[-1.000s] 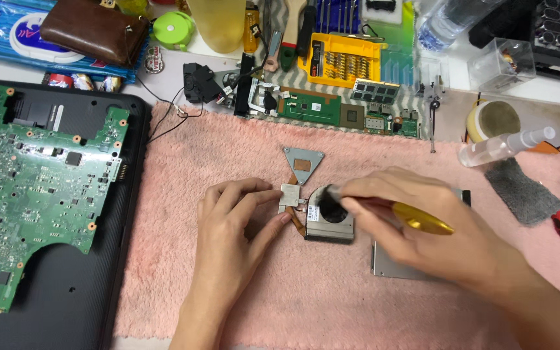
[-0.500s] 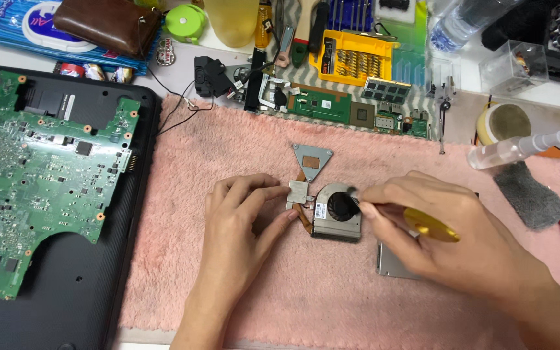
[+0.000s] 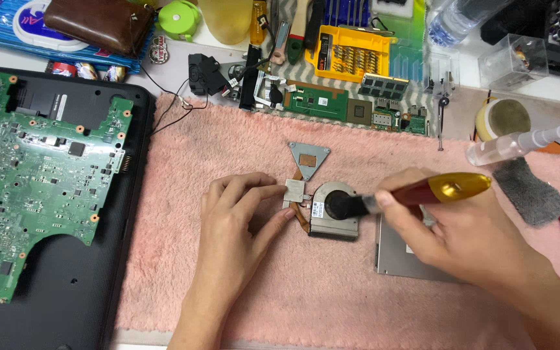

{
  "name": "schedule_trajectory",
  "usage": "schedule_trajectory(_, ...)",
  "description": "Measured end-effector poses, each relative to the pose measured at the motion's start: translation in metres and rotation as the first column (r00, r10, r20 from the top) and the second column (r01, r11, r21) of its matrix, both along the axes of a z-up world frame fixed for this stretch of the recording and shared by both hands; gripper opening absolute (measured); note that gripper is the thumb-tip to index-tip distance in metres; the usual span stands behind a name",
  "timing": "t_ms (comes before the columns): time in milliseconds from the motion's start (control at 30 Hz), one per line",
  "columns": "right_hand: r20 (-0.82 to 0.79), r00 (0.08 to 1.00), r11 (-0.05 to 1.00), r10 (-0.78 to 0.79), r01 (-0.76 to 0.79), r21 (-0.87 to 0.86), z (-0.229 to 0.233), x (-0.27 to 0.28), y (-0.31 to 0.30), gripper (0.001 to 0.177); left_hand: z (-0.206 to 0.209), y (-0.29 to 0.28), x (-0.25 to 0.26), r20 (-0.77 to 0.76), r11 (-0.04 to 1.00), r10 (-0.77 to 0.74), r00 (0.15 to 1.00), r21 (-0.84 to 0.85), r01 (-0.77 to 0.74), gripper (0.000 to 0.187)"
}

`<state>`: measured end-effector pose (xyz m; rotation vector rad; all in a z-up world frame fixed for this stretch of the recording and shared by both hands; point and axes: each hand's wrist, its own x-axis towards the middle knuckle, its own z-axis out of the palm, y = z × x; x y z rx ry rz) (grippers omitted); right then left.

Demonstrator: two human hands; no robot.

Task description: The person brushes a laptop fan and an optical drive, then wipes them both with a pad.

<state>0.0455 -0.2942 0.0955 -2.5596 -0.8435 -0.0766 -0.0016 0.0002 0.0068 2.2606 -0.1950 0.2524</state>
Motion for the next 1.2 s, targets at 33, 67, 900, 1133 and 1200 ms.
schedule_trajectory(33,0.000,1.000,1.000,-0.001,0.001,0.002,-0.001,0.001,0.003,0.017,-0.001,0.000,0.000,0.000,1.000,-0.001,1.000,0.002,0.001,0.032)
schedule_trajectory(67,0.031,0.999,1.000,-0.020,0.021,-0.008,-0.002,0.003,0.007,0.017,-0.002,0.000,0.000,0.004,1.000,0.000,1.000,-0.001,0.000,0.032)
schedule_trajectory(900,-0.042,0.952,0.926,0.302,-0.283,0.251,-0.004,0.003,0.070,0.013,-0.005,0.009,-0.003,0.064,0.994,-0.093,0.994,-0.045,0.096,0.031)
schedule_trajectory(1133,-0.032,0.987,0.930,0.157,-0.137,0.340,-0.006,-0.008,0.060,0.008,-0.010,0.008,-0.003,0.078,0.995,-0.074,0.994,-0.054,0.078,0.022)
schedule_trajectory(1200,-0.152,0.988,0.987,0.026,-0.001,0.163,-0.007,-0.013,0.054,0.011,-0.010,0.008,-0.003,0.082,0.996,-0.071,0.994,-0.039,0.074,0.027)
